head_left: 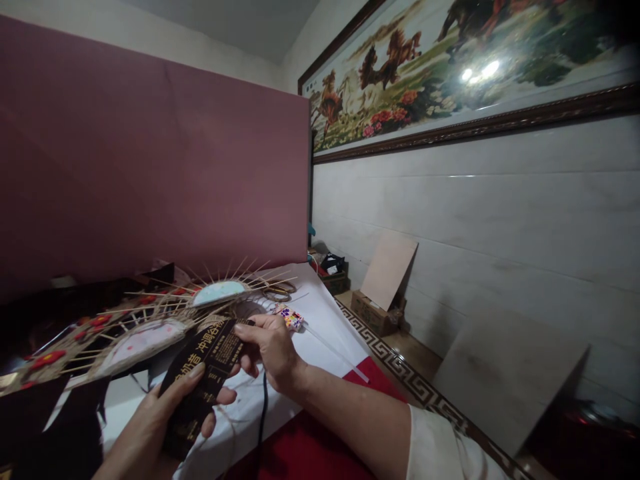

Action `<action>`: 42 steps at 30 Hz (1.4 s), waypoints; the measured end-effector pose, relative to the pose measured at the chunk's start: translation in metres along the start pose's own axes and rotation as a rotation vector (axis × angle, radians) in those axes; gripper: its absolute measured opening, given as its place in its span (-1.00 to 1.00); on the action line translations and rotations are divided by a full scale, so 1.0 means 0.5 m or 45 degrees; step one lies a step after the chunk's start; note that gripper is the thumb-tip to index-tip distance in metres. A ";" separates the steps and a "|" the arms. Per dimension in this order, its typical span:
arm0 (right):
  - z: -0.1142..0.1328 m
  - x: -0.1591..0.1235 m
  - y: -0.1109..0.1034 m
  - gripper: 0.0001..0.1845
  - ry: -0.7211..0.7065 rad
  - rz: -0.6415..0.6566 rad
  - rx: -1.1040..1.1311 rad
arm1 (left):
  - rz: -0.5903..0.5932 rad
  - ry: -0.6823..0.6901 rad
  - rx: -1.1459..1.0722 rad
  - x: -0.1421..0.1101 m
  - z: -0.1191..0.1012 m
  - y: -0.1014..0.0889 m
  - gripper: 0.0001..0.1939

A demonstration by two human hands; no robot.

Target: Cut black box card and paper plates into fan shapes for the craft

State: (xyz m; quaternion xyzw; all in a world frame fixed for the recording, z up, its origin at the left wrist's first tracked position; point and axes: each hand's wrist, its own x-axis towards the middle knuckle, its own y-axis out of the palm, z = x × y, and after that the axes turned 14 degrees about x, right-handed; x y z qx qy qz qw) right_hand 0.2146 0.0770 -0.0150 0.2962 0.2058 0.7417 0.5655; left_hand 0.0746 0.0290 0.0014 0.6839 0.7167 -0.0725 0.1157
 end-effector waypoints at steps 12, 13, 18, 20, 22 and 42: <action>-0.003 0.004 0.003 -0.56 -0.002 0.020 -0.055 | -0.147 -0.174 -0.106 -0.001 -0.005 -0.005 -0.79; -0.002 0.004 0.003 -0.55 -0.002 0.021 -0.061 | -0.162 -0.191 -0.119 -0.001 -0.007 -0.004 -0.78; 0.007 0.002 0.004 -0.56 0.016 0.038 -0.055 | -0.176 -0.226 -0.136 -0.006 -0.014 0.000 -0.82; 0.010 0.001 0.005 -0.55 0.023 0.051 -0.046 | -0.143 -0.247 -0.155 -0.006 -0.012 0.000 -0.86; 0.013 -0.001 0.006 -0.54 0.028 0.070 -0.049 | -0.089 -0.277 -0.201 -0.005 -0.009 -0.002 -0.90; 0.023 -0.001 0.006 -0.47 -0.025 0.012 -0.250 | -0.031 -0.395 -0.400 -0.010 -0.003 0.009 -0.88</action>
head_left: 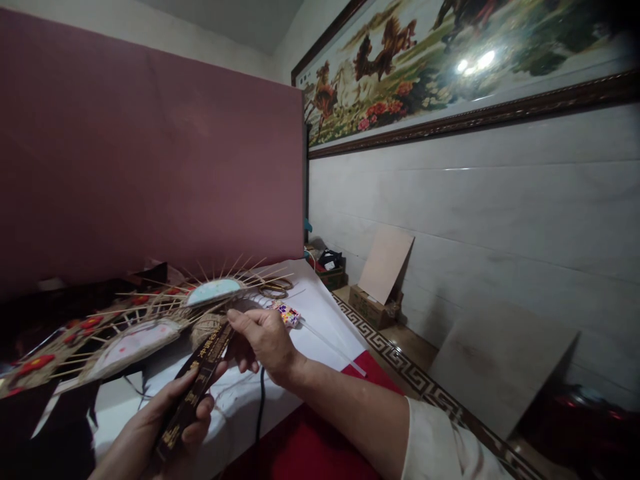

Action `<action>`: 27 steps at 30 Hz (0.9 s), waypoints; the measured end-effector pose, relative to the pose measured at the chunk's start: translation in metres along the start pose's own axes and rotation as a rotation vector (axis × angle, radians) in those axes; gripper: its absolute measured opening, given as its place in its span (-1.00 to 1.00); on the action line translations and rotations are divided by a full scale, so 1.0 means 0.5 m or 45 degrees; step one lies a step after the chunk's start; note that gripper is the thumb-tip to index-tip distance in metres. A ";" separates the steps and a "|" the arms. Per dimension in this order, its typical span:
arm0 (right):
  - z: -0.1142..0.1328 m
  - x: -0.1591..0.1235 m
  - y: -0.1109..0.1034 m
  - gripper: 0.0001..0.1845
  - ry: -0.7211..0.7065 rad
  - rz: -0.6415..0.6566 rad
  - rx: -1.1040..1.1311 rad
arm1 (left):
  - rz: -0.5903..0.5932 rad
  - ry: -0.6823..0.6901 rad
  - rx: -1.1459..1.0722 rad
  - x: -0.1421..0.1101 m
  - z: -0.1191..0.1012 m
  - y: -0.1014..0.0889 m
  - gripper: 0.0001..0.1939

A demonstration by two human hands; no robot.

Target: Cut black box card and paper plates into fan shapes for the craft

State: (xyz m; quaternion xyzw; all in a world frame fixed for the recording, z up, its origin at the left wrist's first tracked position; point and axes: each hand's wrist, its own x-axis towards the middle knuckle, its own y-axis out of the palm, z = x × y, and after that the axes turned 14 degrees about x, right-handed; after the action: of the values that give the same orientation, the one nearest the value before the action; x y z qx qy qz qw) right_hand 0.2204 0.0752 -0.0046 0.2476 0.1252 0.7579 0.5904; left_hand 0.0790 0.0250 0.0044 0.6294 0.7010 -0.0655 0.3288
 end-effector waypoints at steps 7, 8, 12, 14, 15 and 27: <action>-0.002 0.002 -0.001 -0.60 0.052 -0.076 -0.016 | -0.012 0.247 0.293 0.007 0.006 -0.009 -0.95; -0.002 0.002 -0.001 -0.61 0.078 -0.086 -0.017 | -0.007 0.282 0.342 0.010 0.008 -0.011 -0.94; -0.005 0.003 0.001 -0.72 0.190 -0.121 -0.020 | 0.116 0.358 0.503 0.015 0.013 -0.016 -0.80; -0.006 0.004 0.001 -0.76 0.221 -0.153 -0.035 | 0.159 0.373 0.529 0.017 0.013 -0.015 -0.73; -0.006 0.006 0.000 -0.77 0.225 -0.158 -0.038 | 0.155 0.374 0.518 0.018 0.012 -0.013 -0.72; 0.021 0.024 -0.028 -0.77 0.376 0.028 -0.082 | 0.103 0.289 0.481 0.017 0.004 -0.025 -0.83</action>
State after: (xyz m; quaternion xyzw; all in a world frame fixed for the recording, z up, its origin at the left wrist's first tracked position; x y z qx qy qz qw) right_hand 0.2357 0.0893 0.0002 0.1156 0.1835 0.7962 0.5648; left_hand 0.0684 0.0286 -0.0060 0.7106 0.6831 -0.1111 0.1264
